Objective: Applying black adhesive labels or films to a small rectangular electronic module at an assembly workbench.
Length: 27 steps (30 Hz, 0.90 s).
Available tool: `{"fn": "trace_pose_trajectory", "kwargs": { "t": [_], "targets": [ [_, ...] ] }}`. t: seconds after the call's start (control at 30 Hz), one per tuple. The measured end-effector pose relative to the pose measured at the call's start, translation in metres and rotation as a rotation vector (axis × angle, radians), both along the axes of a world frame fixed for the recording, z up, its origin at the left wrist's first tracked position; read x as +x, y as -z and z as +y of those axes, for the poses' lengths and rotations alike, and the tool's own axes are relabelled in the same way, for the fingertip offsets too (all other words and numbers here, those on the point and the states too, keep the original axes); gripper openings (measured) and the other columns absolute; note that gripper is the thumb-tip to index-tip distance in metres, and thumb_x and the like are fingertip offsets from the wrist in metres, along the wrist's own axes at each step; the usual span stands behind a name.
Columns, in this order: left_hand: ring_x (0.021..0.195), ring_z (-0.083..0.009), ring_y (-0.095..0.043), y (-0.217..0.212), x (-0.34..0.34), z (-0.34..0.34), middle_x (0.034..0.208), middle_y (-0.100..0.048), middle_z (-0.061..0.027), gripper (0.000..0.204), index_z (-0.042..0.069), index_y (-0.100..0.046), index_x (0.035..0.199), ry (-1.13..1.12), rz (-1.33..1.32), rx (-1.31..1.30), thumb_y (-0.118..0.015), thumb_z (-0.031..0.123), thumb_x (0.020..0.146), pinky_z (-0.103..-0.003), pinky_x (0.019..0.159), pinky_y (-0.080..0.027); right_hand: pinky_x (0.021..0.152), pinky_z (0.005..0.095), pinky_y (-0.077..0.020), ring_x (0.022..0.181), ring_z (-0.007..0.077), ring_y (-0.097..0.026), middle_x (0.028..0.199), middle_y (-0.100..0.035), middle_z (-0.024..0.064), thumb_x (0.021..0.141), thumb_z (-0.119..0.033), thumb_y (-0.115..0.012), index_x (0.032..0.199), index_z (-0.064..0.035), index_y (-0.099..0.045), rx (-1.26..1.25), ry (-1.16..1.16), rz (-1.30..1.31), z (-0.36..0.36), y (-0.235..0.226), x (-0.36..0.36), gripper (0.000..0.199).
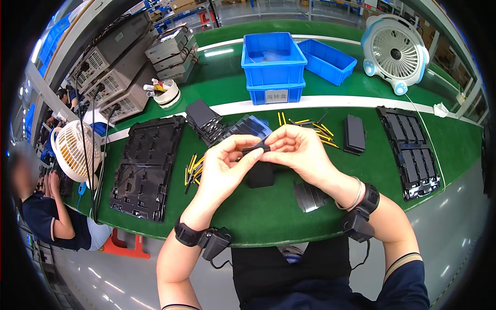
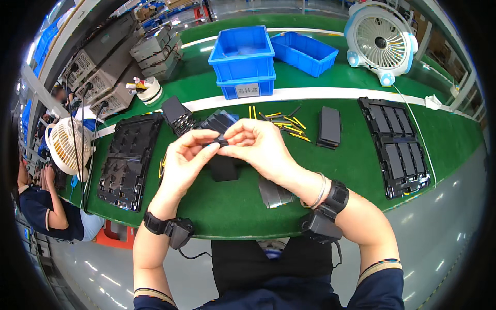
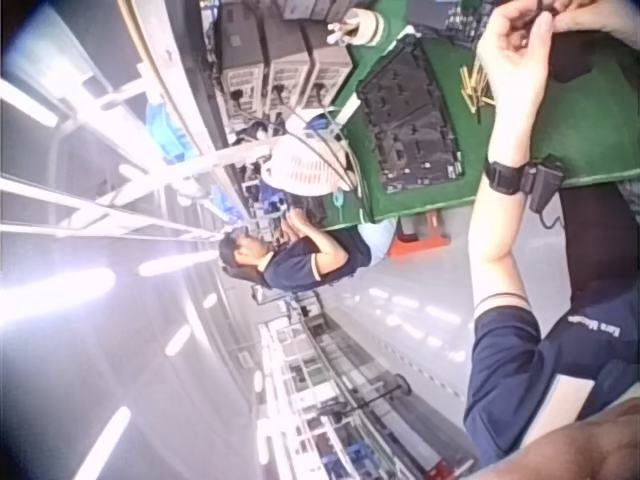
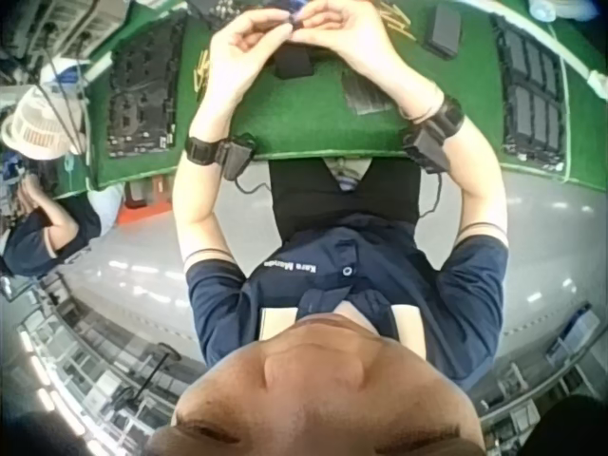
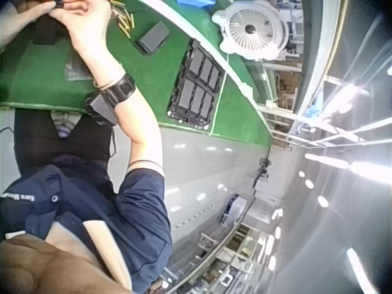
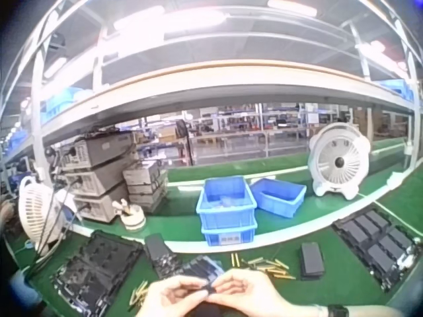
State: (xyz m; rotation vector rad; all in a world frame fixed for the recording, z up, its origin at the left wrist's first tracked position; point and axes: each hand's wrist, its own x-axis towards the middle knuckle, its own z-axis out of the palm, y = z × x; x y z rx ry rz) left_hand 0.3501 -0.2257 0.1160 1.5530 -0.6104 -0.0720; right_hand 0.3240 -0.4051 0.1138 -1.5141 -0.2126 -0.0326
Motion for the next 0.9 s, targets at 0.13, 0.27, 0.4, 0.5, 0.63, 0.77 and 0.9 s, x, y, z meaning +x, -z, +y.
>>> {"fn": "trace_pose_trajectory", "kwargs": {
  "t": [0.13,0.27,0.4,0.5,0.63,0.77,0.9],
  "targets": [
    [0.081,-0.0092,-0.06,-0.004,-0.001,0.006,0.086,-0.064,-0.0044,0.01,-0.001,-0.066,0.09,-0.06,0.002,0.059,-0.066,0.004,0.081,-0.022,0.071,-0.05,0.065,0.0205,-0.05,0.071,0.0076,-0.061,0.078,-0.065,0.0049,0.074,-0.006,-0.073,0.085,0.0006,-0.063,-0.041,-0.009,0.014,0.004,0.001,-0.005,0.016],
    [0.077,-0.0084,-0.06,-0.007,-0.003,0.006,0.084,-0.063,-0.004,0.009,-0.002,-0.066,0.089,-0.061,0.021,0.074,-0.066,0.004,0.081,-0.022,0.067,-0.05,0.061,0.0214,-0.0485,0.067,0.0064,-0.059,0.074,-0.065,0.004,0.076,-0.01,-0.072,0.082,0.002,-0.064,-0.055,0.023,-0.018,0.01,-0.002,-0.012,0.015],
    [0.077,-0.008,-0.059,-0.008,-0.005,0.006,0.082,-0.063,-0.0032,0.009,-0.001,-0.066,0.088,-0.11,-0.061,0.145,-0.065,0.005,0.082,-0.021,0.065,-0.05,0.06,0.0208,-0.0481,0.067,0.0051,-0.058,0.074,-0.064,0.0034,0.077,-0.01,-0.071,0.081,0.0023,-0.064,-0.126,0.066,-0.094,0.013,0.002,-0.012,0.015],
    [0.078,-0.0082,-0.06,-0.006,-0.003,0.004,0.085,-0.064,-0.0041,0.013,-0.001,-0.065,0.093,-0.142,-0.065,0.196,-0.065,0.008,0.083,-0.021,0.066,-0.05,0.061,0.0201,-0.0478,0.067,0.0044,-0.057,0.074,-0.064,0.0027,0.077,-0.009,-0.071,0.081,0.0017,-0.063,-0.148,0.059,-0.102,0.011,0.005,-0.007,0.013],
    [0.078,-0.0084,-0.061,-0.01,-0.003,0.005,0.089,-0.065,-0.0057,0.019,-0.001,-0.064,0.098,-0.11,0.191,0.012,-0.066,0.01,0.083,-0.021,0.067,-0.05,0.061,0.0181,-0.0461,0.066,0.0042,-0.057,0.074,-0.063,0.003,0.077,-0.005,-0.07,0.084,0.0,-0.06,0.08,0.064,-0.052,0.005,0.009,0.001,0.013],
    [0.076,-0.0086,-0.062,-0.012,0.0,0.011,0.087,-0.066,-0.0056,0.022,0.001,-0.064,0.101,-0.116,0.352,-0.034,-0.067,0.014,0.083,-0.021,0.068,-0.051,0.063,0.0179,-0.0466,0.069,0.0042,-0.058,0.078,-0.064,0.0034,0.077,-0.003,-0.069,0.092,-0.0001,-0.06,0.178,0.022,-0.077,0.002,0.002,-0.003,0.018],
    [0.075,-0.009,-0.062,-0.011,0.0,0.013,0.084,-0.065,-0.0034,0.019,0.002,-0.065,0.096,-0.072,0.357,-0.057,-0.066,0.017,0.084,-0.022,0.068,-0.051,0.065,0.0183,-0.0467,0.07,0.0042,-0.058,0.081,-0.063,0.0031,0.078,-0.002,-0.068,0.095,-0.0005,-0.061,0.108,0.003,-0.075,0.005,-0.001,-0.005,0.019]
  ]
}}
